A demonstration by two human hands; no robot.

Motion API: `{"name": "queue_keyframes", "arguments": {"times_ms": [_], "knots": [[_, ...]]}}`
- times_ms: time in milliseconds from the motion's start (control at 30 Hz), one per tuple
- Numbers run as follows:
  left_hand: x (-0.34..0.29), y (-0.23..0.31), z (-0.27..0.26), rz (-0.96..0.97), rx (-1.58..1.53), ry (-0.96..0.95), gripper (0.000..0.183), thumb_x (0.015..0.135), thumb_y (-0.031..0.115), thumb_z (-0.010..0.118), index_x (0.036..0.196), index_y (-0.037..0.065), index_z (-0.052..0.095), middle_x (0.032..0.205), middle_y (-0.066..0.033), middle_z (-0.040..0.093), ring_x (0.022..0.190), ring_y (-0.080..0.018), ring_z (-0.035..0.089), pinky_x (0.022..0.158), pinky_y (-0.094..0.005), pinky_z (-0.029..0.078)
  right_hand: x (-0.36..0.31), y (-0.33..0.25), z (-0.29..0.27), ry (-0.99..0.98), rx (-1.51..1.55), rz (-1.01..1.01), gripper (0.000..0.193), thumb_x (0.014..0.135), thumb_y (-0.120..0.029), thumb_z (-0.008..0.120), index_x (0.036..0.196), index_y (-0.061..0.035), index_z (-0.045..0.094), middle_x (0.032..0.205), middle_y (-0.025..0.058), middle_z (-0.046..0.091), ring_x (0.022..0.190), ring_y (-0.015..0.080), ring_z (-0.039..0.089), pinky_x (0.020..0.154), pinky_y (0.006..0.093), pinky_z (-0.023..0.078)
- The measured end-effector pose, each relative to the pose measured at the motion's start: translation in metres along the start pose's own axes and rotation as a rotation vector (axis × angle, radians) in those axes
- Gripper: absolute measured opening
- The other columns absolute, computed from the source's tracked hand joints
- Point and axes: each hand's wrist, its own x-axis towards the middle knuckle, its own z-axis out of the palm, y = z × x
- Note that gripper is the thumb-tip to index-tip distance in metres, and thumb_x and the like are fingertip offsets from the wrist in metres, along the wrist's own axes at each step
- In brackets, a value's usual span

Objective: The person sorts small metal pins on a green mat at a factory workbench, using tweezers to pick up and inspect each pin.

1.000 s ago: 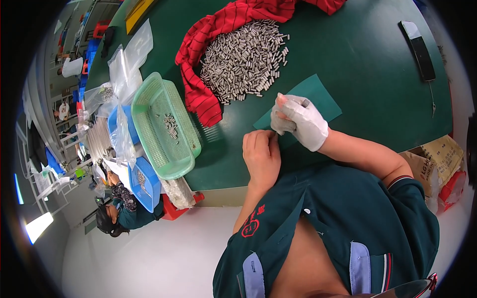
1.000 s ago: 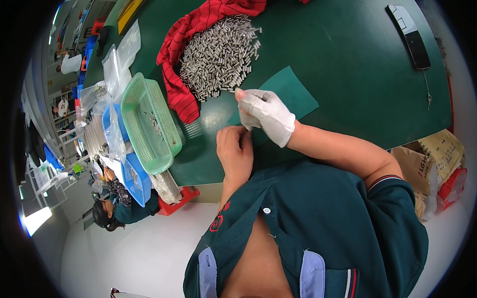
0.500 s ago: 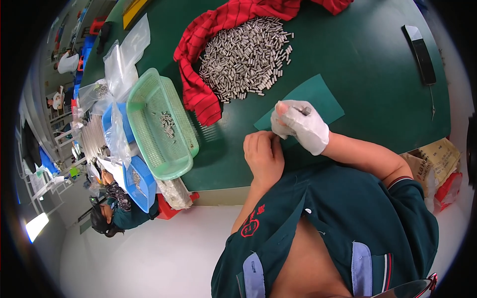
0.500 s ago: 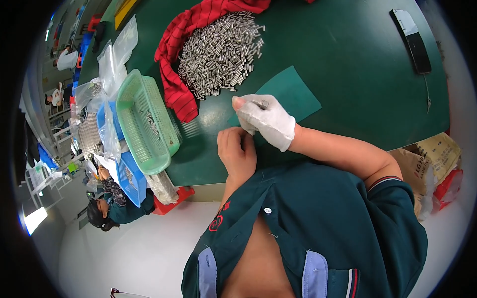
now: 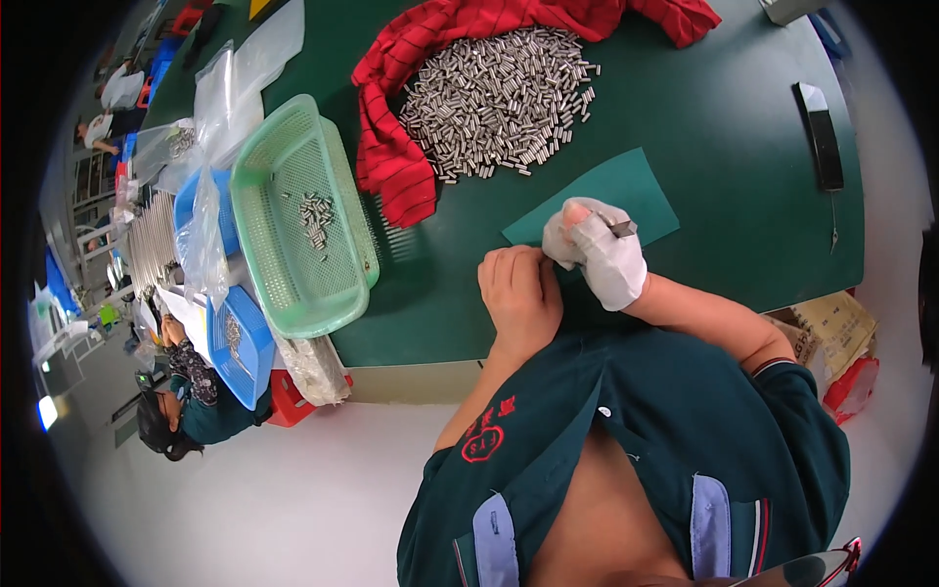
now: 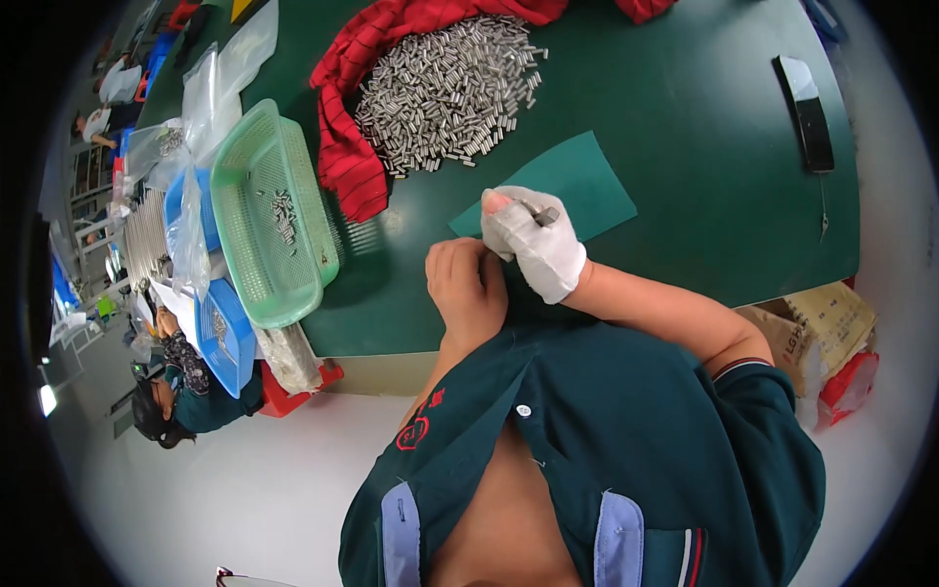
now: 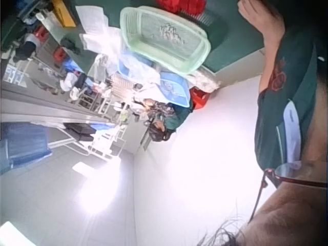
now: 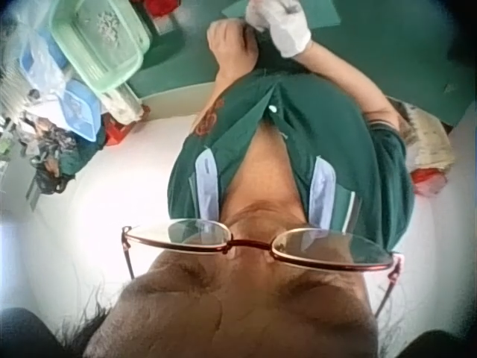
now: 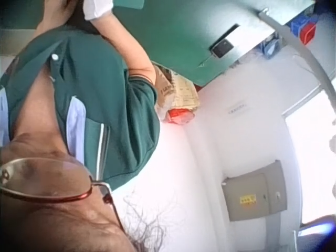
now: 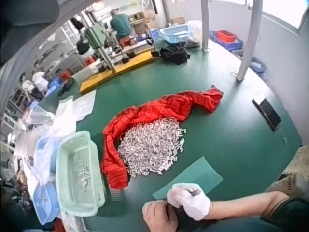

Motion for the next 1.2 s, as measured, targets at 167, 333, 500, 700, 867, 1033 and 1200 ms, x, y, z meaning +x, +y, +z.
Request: {"name": "queue_keyframes", "arguments": {"times_ms": [167, 333, 500, 700, 867, 1033, 1200], "knots": [[0.0, 0.003, -0.005, -0.029, 0.006, 0.043, 0.015, 0.069, -0.006, 0.061, 0.08, 0.003, 0.055, 0.081, -0.0105, 0.058, 0.077, -0.0314, 0.054, 0.071, -0.0389, 0.043, 0.011, 0.004, -0.004, -0.083, 0.117, 0.034, 0.033, 0.097, -0.025, 0.049, 0.07, -0.0064, 0.045, 0.059, -0.0006, 0.04, 0.055, 0.0103, 0.036, 0.054, 0.0264, 0.034], [0.001, -0.005, -0.021, -0.036, -0.087, 0.089, 0.014, 0.074, -0.005, 0.062, 0.084, 0.001, 0.055, 0.085, -0.0103, 0.057, 0.076, -0.026, 0.054, 0.068, -0.0339, 0.043, 0.01, -0.003, 0.002, -0.131, 0.046, 0.002, 0.022, 0.093, -0.017, 0.051, 0.075, -0.0043, 0.047, 0.064, 0.0018, 0.045, 0.061, 0.0125, 0.043, 0.065, 0.0264, 0.038], [0.006, -0.004, -0.046, -0.277, -0.696, 0.106, 0.006, 0.084, 0.0, 0.06, 0.086, 0.0, 0.054, 0.086, -0.009, 0.054, 0.076, -0.0196, 0.051, 0.069, -0.0273, 0.043, 0.003, -0.01, 0.002, -0.212, -0.265, 0.062, 0.012, 0.088, -0.013, 0.054, 0.084, -0.0016, 0.054, 0.074, 0.0035, 0.056, 0.069, 0.0107, 0.05, 0.066, 0.0236, 0.04], [0.009, -0.001, -0.054, -0.168, -0.684, 0.094, 0.006, 0.084, 0.0, 0.06, 0.086, 0.0, 0.054, 0.086, -0.0084, 0.054, 0.078, -0.0194, 0.052, 0.071, -0.0276, 0.043, -0.006, -0.014, 0.011, -0.31, -0.455, 0.178, 0.016, 0.088, -0.015, 0.058, 0.091, 0.0006, 0.059, 0.082, 0.0049, 0.061, 0.072, 0.0104, 0.053, 0.067, 0.0242, 0.045], [0.012, -0.005, -0.053, -0.1, -0.634, 0.072, 0.007, 0.084, 0.0, 0.061, 0.085, 0.001, 0.054, 0.085, -0.0081, 0.054, 0.078, -0.0193, 0.051, 0.071, -0.0281, 0.042, -0.006, -0.013, 0.008, -0.324, -0.465, 0.171, 0.018, 0.087, -0.016, 0.058, 0.094, 0.0011, 0.06, 0.084, 0.0058, 0.062, 0.073, 0.0111, 0.054, 0.068, 0.0244, 0.046], [0.018, -0.008, -0.053, -0.044, -0.603, 0.051, 0.008, 0.083, 0.0, 0.062, 0.085, 0.001, 0.054, 0.085, -0.008, 0.054, 0.078, -0.0187, 0.051, 0.071, -0.0275, 0.042, -0.001, -0.016, 0.006, -0.337, -0.476, 0.175, 0.018, 0.087, -0.016, 0.058, 0.093, 0.001, 0.06, 0.083, 0.0056, 0.062, 0.073, 0.0113, 0.054, 0.068, 0.0246, 0.046], [0.018, -0.005, -0.059, -0.072, -0.574, 0.063, 0.009, 0.08, -0.002, 0.062, 0.083, 0.002, 0.054, 0.082, -0.0089, 0.055, 0.078, -0.0245, 0.052, 0.07, -0.0312, 0.043, -0.002, -0.019, 0.013, -0.331, -0.451, 0.196, 0.014, 0.086, -0.014, 0.058, 0.089, 0.0005, 0.06, 0.081, 0.0051, 0.061, 0.072, 0.011, 0.054, 0.068, 0.024, 0.045]]}}
